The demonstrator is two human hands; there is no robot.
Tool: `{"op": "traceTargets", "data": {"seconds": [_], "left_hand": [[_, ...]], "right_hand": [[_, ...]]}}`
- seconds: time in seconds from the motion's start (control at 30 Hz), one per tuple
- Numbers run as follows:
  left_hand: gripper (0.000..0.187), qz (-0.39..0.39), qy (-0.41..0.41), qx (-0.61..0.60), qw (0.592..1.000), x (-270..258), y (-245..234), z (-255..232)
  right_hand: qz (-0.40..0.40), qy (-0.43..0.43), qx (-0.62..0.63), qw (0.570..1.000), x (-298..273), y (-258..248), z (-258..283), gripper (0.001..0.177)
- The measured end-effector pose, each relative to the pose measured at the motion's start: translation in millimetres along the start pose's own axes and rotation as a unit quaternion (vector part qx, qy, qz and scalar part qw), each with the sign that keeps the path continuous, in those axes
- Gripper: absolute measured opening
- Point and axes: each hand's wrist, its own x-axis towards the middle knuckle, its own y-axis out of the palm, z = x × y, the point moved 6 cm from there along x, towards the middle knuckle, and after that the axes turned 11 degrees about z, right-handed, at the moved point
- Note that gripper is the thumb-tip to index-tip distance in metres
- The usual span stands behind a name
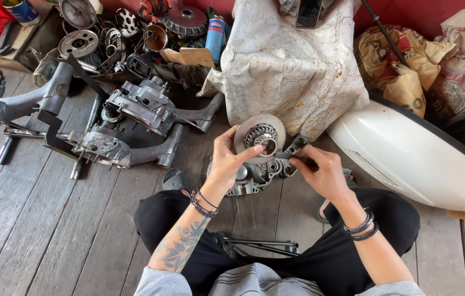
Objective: The person sits on the floor and uses a small metal tool to scrape and clean the teeth of a mechanical gear assembly. They rotate the part to access different areas while surrounded by other disassembled engine components.
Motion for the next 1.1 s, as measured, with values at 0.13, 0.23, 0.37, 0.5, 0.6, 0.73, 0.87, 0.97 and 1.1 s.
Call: {"op": "traceTargets", "data": {"seconds": [0.13,0.23,0.37,0.5,0.6,0.73,0.87,0.97,1.1], "left_hand": [[0.039,-0.010,0.005,0.002,1.000,3.5,-3.0,-2.8],[0.034,-0.010,0.014,-0.027,0.999,0.3,0.9,-9.3],[0.037,0.005,0.026,-0.026,0.999,0.7,4.5,-18.6],[0.038,0.010,0.016,-0.007,1.000,0.6,-4.3,1.7],[0.040,0.013,0.004,0.008,1.000,-0.8,1.4,7.5],[0.041,0.022,-0.010,0.012,1.000,-3.9,12.2,6.8],[0.041,0.023,-0.025,0.009,0.999,-5.3,10.6,14.0],[0.038,0.021,-0.030,-0.001,0.999,-5.1,13.8,6.7],[0.038,0.023,-0.036,-0.008,0.999,-8.2,13.7,13.4]], "right_hand": [[0.042,-0.014,-0.014,0.999,5.0,9.5,11.1,0.008],[0.105,-0.019,-0.105,0.989,3.3,14.4,12.5,0.007],[0.018,0.038,-0.042,0.998,-0.5,-8.9,-13.7,0.012],[-0.020,-0.012,-0.011,1.000,-5.8,-23.8,-21.7,0.019],[-0.054,-0.063,-0.045,0.995,-2.7,-17.2,-4.5,0.046],[-0.053,-0.103,-0.091,0.989,0.5,-8.8,4.8,0.047],[-0.094,-0.083,-0.136,0.983,0.8,-27.5,-11.7,0.047],[-0.112,-0.073,-0.113,0.985,-2.8,-31.9,-15.2,0.050],[-0.093,-0.103,-0.108,0.984,-1.5,-15.2,9.3,0.049]]}}
